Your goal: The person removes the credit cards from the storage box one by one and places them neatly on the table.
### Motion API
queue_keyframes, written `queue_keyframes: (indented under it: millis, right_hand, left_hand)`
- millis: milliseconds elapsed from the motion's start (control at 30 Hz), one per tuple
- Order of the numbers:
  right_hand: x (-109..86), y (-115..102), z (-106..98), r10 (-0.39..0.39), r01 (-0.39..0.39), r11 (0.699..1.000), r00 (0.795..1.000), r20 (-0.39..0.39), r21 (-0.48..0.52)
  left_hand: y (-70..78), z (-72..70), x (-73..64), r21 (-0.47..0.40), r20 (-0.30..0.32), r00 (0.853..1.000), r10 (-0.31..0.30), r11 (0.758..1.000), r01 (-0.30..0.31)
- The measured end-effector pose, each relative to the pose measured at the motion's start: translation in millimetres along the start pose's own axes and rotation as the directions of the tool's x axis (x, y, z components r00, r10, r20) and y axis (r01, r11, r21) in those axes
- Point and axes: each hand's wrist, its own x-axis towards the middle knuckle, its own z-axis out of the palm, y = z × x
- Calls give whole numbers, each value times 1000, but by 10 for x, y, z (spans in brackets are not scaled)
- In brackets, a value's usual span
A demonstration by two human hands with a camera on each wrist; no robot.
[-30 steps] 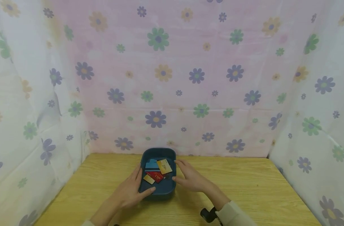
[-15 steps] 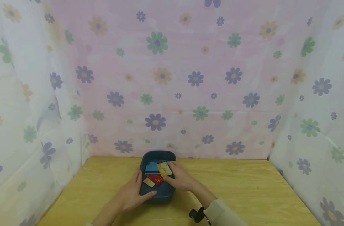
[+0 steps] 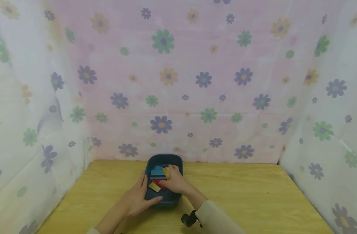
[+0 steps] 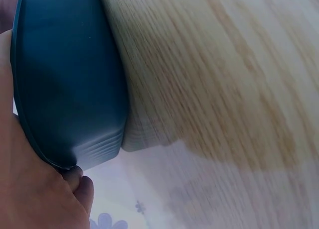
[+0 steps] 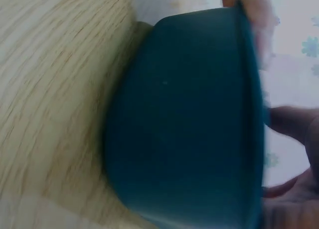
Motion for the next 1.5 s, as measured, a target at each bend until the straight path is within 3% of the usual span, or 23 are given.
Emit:
queue_keyframes:
  millis: [167,400,633,933,1500]
  right_hand:
    - [105,19,140,85,-85,996,990,-109,4]
    - [288,68,267,167,-192,972,970,-176,-134]
    - [375,159,424,116,-178,939,969,-217,-295]
    - [358,180,436,92,-159,966,948,-305,-202]
    - [367,202,441,69,-151,964,936,-344,-218]
  left_hand:
    - [-8,19,-1,-10,-2,1000,11,1000,-11]
    - [-24,18,-1,-22,-18,1000,8,1000,-8]
    - [-32,16,-29,-16,-17,1000,-1,1000,1]
    - [-12,39,-1,-11,-28,1000,-7,1000,7]
    - [-38,37,35,-36,-20,1000,0,999,-1]
